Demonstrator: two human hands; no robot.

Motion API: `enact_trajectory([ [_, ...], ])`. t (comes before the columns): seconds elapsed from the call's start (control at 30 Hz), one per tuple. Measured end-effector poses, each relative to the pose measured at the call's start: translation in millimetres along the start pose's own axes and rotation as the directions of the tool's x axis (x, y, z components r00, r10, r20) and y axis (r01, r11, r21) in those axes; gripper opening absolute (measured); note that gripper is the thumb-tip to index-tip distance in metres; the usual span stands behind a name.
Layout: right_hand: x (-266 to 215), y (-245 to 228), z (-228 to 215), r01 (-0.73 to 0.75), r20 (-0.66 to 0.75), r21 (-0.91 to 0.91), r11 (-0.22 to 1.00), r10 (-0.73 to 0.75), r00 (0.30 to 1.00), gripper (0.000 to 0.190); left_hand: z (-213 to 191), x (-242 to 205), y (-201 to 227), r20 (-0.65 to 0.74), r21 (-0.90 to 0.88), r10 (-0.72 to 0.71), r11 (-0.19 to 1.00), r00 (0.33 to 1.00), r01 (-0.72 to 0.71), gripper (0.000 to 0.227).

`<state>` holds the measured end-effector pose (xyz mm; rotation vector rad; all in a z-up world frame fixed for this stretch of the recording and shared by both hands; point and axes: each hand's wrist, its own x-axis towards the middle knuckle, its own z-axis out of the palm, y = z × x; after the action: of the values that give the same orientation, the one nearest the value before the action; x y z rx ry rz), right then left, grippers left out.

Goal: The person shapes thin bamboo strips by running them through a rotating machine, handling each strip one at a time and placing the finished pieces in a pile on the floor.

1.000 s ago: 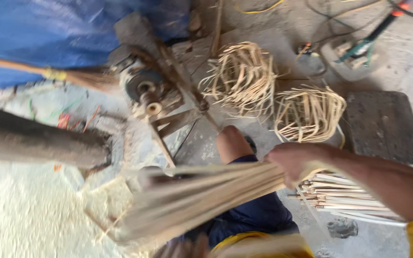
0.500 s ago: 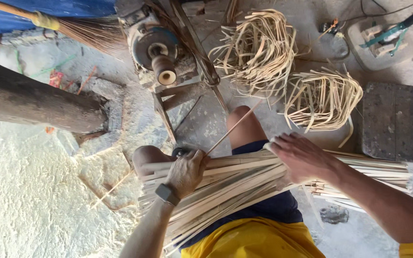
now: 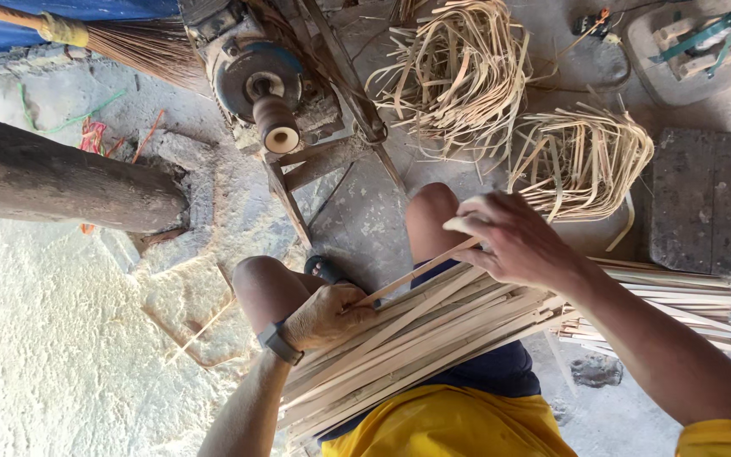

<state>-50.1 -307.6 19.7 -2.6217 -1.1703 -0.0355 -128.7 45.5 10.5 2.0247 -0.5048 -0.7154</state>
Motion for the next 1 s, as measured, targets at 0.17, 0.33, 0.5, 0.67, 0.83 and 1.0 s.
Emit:
enact_trajectory([
  [0.17,27,0,12,-0.162,0.25,0.177,0.971,0.115,0.961,0.028,-12,4,-9,-0.008,-0.104,-0.268,0.959,0.963,0.265,0.03],
  [0.33,41,7,10,-0.342,0.405,0.26,0.903,0.22,0.887,0.025,-29,7,-17,0.016,-0.097,-0.163,0.982,0.986,0.164,0.028],
  [0.5,43,23,11,-0.364,0.413,0.257,0.895,0.239,0.879,0.028,-48,5,-21,-0.01,-0.116,-0.212,0.971,0.977,0.21,0.032],
  [0.67,55,12,4,-0.222,0.372,0.098,0.97,0.171,0.912,0.027,-58,7,-26,-0.066,-0.095,-0.215,0.973,0.974,0.209,0.028],
  [0.83,62,-1,-5,-0.11,0.41,-0.074,0.991,0.13,0.903,0.027,-58,2,-32,-0.088,-0.18,-0.156,0.974,0.984,0.138,0.028],
  [1.0,60,-5,17,-0.003,0.244,-0.083,0.997,0.023,0.97,0.029,-55,-4,-36,-0.098,-0.165,-0.193,0.971,0.976,0.175,0.028],
])
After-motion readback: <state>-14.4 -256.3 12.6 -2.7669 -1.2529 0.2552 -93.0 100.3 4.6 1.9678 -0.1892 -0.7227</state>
